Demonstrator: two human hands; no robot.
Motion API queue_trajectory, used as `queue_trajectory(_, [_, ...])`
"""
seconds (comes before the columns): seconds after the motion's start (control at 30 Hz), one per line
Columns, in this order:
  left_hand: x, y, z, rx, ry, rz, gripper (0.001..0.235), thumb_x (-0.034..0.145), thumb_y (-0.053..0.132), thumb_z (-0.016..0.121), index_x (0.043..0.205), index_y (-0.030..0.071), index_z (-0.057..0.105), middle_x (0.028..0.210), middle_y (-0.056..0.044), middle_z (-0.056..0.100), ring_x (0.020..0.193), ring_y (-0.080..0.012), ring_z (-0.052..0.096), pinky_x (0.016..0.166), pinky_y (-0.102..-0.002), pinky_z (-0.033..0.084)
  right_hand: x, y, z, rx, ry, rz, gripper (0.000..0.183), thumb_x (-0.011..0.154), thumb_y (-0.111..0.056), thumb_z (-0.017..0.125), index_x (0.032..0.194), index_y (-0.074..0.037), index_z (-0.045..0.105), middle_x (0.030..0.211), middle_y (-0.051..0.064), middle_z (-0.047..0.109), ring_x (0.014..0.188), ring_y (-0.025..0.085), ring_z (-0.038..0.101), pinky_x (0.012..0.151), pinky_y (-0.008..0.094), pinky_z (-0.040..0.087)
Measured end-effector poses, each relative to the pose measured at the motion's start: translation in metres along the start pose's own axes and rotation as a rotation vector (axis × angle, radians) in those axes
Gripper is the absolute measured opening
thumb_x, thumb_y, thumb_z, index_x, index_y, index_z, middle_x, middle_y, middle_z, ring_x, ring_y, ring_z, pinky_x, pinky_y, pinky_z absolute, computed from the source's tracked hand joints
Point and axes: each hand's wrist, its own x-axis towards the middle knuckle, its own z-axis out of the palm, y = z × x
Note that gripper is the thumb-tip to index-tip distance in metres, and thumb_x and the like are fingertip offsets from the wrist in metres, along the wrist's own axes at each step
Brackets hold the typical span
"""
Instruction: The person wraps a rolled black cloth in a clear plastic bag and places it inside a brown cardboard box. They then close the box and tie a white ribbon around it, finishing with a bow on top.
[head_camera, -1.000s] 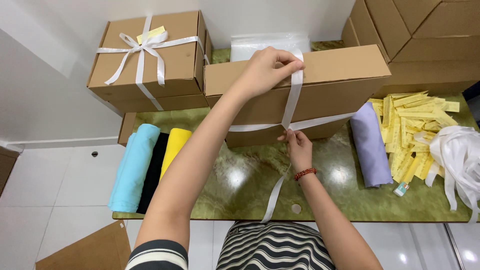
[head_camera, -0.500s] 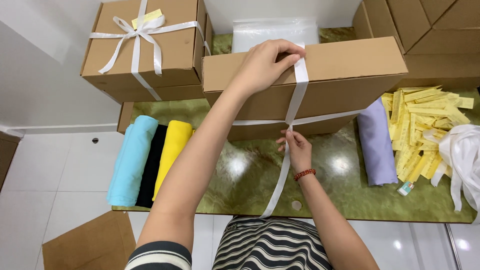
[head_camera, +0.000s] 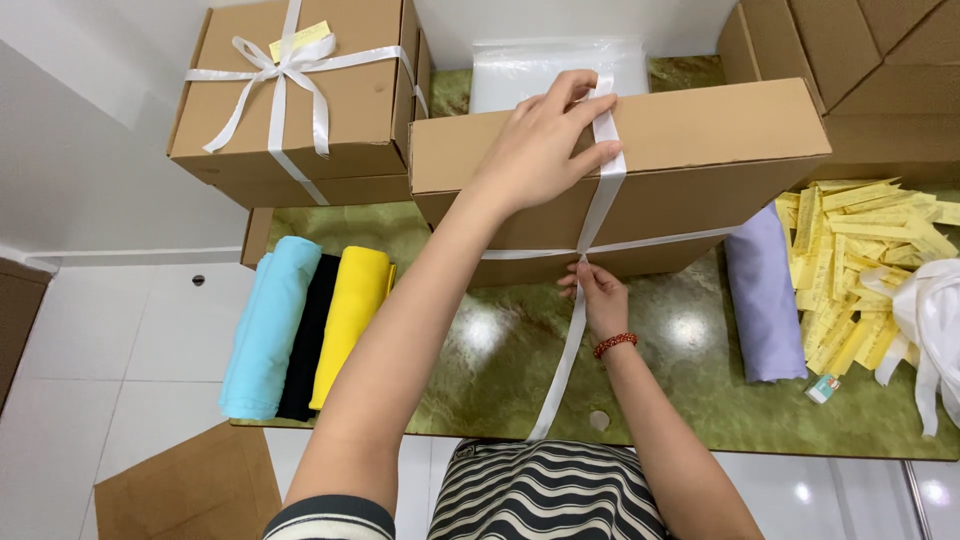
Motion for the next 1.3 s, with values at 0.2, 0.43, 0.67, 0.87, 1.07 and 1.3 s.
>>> queue_trajectory(0.2, [-0.004,0.007,-0.003,0.078,0.036,0.012,0.042,0.108,0.040,0.065,0.139,0.011,0.065,0.163,-0.011,0.023,0.146,-0.0407,0.038,0.104,-0.058,0.052,-0.001,-0.006,0.001,0.016,-0.008,0.046,0.032,0.103,-0.027,0.069,0.110,0.002,0.077,0.092,0.015,0.080,0.070,0.022,0.073,0.075,0.036,0.067])
queue_trajectory(0.43, [0.002,0.011,0.009,0.325,-0.134,-0.025,0.128,0.079,0.091,0.080,0.162,0.007,0.029,0.158,-0.014,0.046,0.143,-0.0309,0.045,0.113,-0.052,0.033,0.000,-0.008,0.000,0.010,-0.035,0.059,0.029,0.105,-0.025,0.067,0.110,0.001,0.076,0.094,0.016,0.080,0.071,0.023,0.074,0.077,0.036,0.065])
queue_trajectory(0.67, [0.017,0.019,0.009,0.330,-0.233,-0.067,0.102,0.073,0.078,0.087,0.138,0.011,0.046,0.132,-0.011,0.054,0.110,-0.0339,0.054,0.091,-0.050,0.040,-0.007,-0.016,-0.008,-0.206,-0.093,0.025,0.031,0.103,-0.035,0.067,0.112,-0.007,0.077,0.102,0.010,0.083,0.077,0.019,0.077,0.088,0.040,0.063])
queue_trajectory(0.87, [0.028,0.022,-0.009,0.214,-0.315,-0.007,0.107,0.073,0.074,0.088,0.146,0.010,0.043,0.137,-0.012,0.050,0.120,-0.0356,0.056,0.098,-0.051,0.042,-0.006,0.007,-0.036,-0.255,-0.317,0.075,0.034,0.101,-0.028,0.070,0.088,-0.001,0.084,0.106,0.014,0.083,0.062,0.014,0.068,0.071,0.033,0.061])
queue_trajectory(1.07, [0.032,0.031,-0.066,0.068,-0.351,-0.016,0.102,0.077,0.064,0.087,0.152,0.012,0.041,0.147,-0.010,0.047,0.136,-0.0331,0.051,0.109,-0.052,0.036,-0.011,0.011,-0.071,-0.213,-0.337,0.230,0.039,0.100,-0.029,0.071,0.117,0.005,0.080,0.096,0.015,0.083,0.073,0.017,0.074,0.074,0.032,0.062])
queue_trajectory(1.3, [-0.003,0.049,-0.136,-0.128,-0.356,0.146,0.085,0.081,0.047,0.088,0.145,0.011,0.044,0.138,-0.009,0.049,0.124,-0.0220,0.047,0.104,-0.033,0.038,0.044,0.035,-0.125,-0.813,-0.201,0.159,0.054,0.090,-0.056,0.069,0.126,-0.016,0.063,0.122,0.009,0.068,0.106,0.030,0.060,0.095,0.046,0.046])
